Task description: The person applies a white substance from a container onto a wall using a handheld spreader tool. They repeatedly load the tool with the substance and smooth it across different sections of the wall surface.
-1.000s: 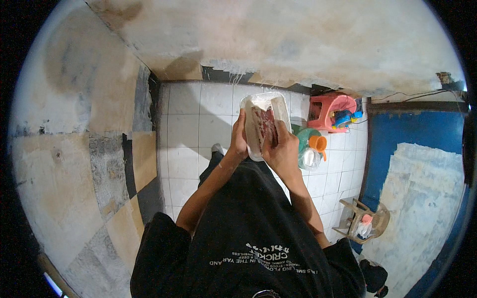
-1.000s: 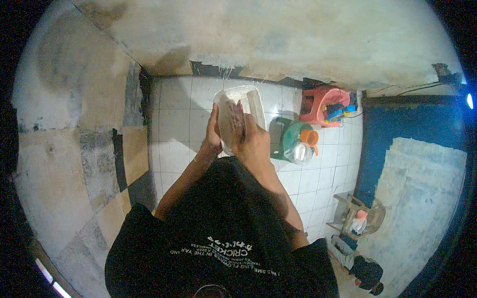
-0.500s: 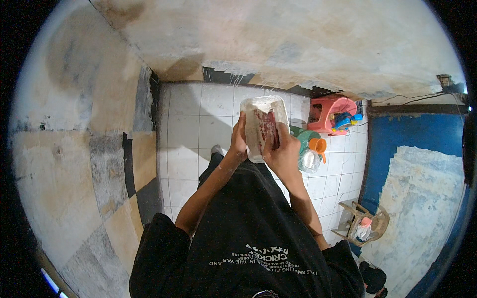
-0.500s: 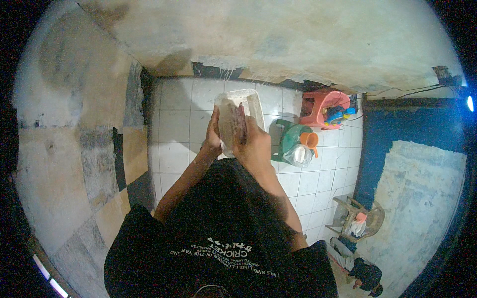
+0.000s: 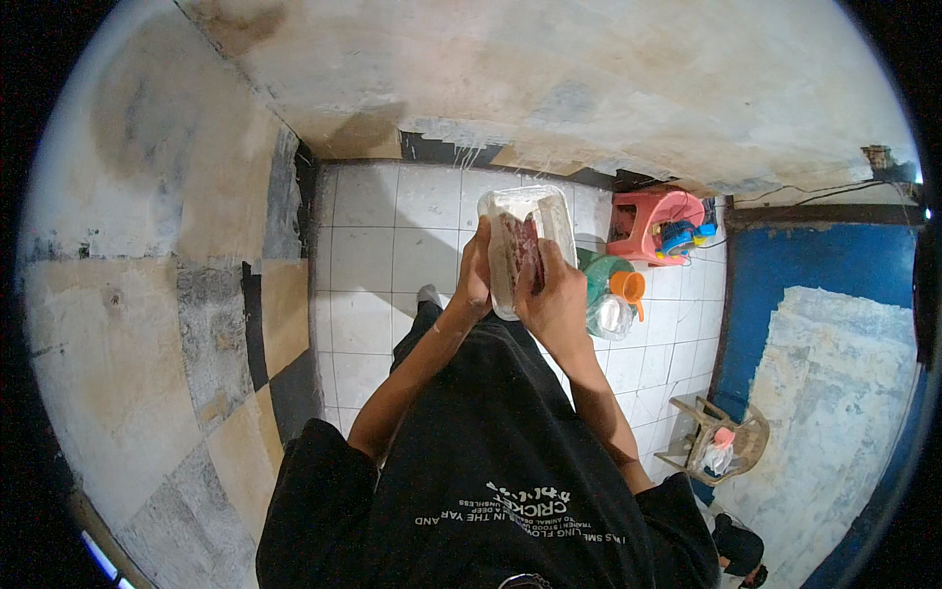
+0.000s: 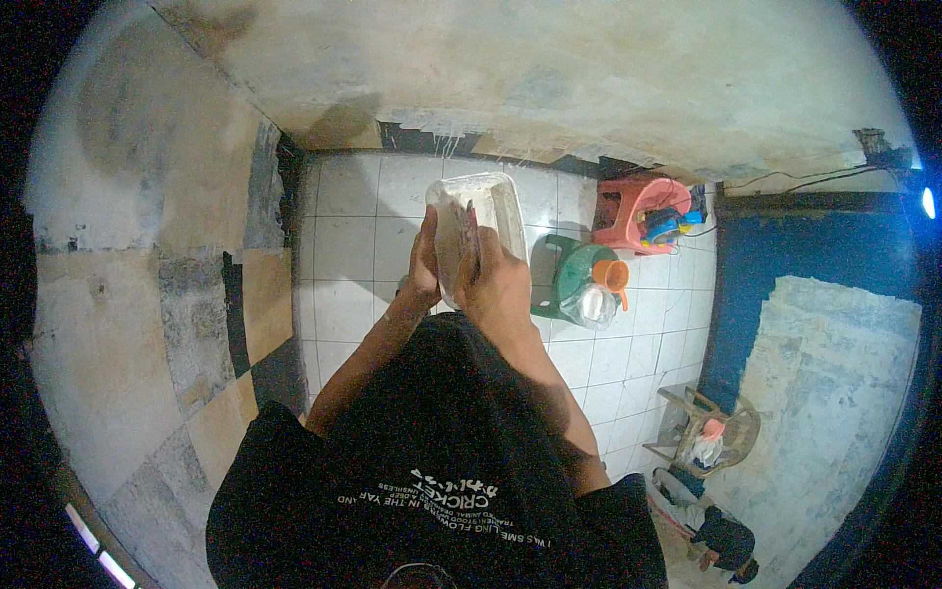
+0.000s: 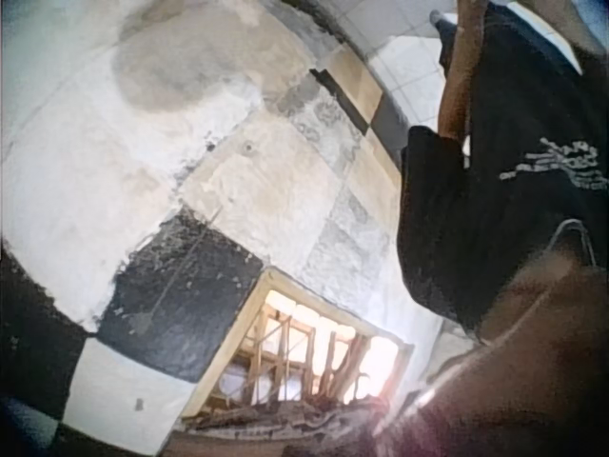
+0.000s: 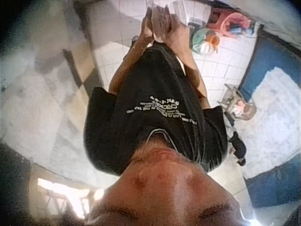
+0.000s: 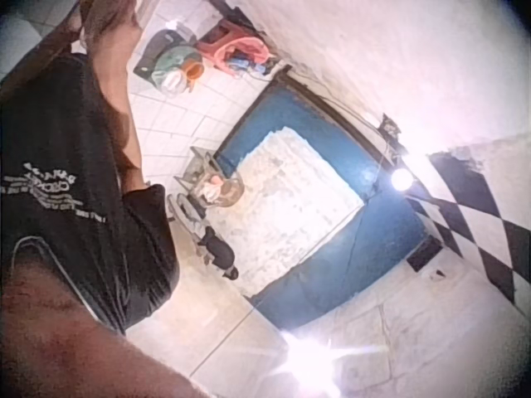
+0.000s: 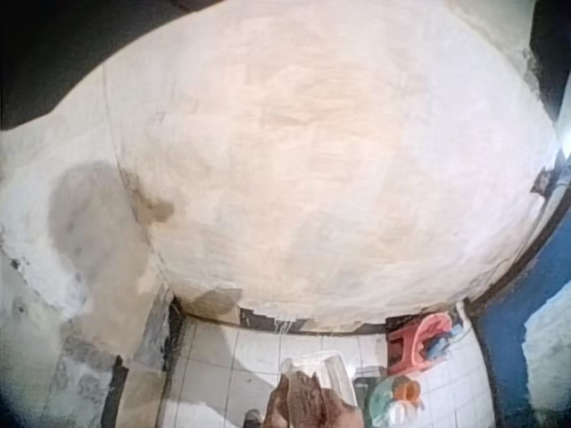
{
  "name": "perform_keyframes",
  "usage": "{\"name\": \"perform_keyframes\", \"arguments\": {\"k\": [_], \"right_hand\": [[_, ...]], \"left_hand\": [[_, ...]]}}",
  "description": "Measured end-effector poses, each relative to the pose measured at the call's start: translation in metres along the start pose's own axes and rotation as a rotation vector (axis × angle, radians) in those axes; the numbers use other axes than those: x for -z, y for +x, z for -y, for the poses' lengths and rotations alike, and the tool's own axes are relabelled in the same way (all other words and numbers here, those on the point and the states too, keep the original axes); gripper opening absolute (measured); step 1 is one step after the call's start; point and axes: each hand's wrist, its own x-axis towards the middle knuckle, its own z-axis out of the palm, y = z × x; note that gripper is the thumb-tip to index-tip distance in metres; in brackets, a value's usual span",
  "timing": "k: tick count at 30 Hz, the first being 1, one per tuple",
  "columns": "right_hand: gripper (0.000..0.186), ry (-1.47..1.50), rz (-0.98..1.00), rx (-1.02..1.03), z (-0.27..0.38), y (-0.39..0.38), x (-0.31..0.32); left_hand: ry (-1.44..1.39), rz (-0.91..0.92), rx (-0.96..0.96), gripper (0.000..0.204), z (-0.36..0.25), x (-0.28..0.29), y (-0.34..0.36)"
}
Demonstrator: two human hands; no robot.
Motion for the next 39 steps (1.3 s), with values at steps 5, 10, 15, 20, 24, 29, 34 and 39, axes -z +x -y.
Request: {"name": "perform_keyframes", "arguments": {"k": [5, 10, 15, 20, 24, 29, 34, 39], "right_hand": [[0.009, -0.003, -0.1, 0.051, 0.001, 0.003, 0.009], [0.009, -0.038, -0.059, -0.004, -0.01, 0.009, 0.007], [0.008, 0.039, -0.063, 0.041, -0.008, 0.004, -0.003], [0.007, 0.063, -0.059, -0.003, 0.009, 0.006, 0.011], [0.007, 0.026, -0.025, 0.0, 0.002, 0.006, 0.0], [0.007, 0.02, -0.009, 0.022, -0.002, 0.003, -0.005], [0.007, 0.008, -0.077, 0.023, 0.003, 0.009, 0.003], [0.008, 0.025, -0.053, 0.005, -0.003, 0.007, -0.005]], "left_hand": [[0.037, -0.055, 0.045, 0.057, 0.001, 0.003, 0.002], [0.03, -0.188, 0.02, 0.061, 0.006, 0.004, 0.007], [0.136, -0.13, 0.032, 0.059, 0.003, 0.006, 0.003], [-0.068, -0.08, 0.044, 0.059, -0.002, 0.0, 0.003], [-0.038, -0.134, 0.03, 0.061, 0.002, 0.004, 0.002], [0.0, -0.082, 0.056, 0.059, 0.0, 0.014, 0.002], [0.046, -0.081, 0.044, 0.059, 0.0, 0.016, 0.004], [0.099, -0.107, 0.041, 0.059, 0.003, 0.017, 0.008]]}}
